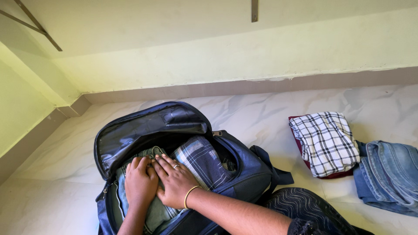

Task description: The person places folded clothes, including jeans and shirts, into a bag by hand, pressing them down to fit.

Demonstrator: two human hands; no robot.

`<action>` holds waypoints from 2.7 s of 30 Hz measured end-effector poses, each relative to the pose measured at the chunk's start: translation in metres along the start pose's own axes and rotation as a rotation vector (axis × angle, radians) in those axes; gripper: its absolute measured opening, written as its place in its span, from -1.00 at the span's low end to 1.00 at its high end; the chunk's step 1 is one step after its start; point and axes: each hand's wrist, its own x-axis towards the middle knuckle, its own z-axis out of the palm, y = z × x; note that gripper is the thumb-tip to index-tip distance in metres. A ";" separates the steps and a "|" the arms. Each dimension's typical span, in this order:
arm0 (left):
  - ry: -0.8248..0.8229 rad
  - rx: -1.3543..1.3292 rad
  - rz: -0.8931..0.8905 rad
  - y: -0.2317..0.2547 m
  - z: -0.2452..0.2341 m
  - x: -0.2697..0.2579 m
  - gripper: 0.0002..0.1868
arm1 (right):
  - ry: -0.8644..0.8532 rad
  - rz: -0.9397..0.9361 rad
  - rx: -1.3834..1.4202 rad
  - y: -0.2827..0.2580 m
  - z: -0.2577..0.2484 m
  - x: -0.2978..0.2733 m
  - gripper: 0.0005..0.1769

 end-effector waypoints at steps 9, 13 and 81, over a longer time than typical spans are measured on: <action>0.024 -0.023 0.016 0.000 0.000 -0.002 -0.71 | 0.005 0.006 -0.017 0.000 0.002 0.000 -0.10; 0.035 -0.017 0.020 0.002 -0.001 -0.001 -0.71 | 0.033 -0.014 -0.033 0.001 0.004 0.002 -0.08; -0.225 0.173 0.183 0.013 -0.034 0.026 -0.64 | 0.183 -0.089 0.224 0.047 -0.038 0.015 -0.47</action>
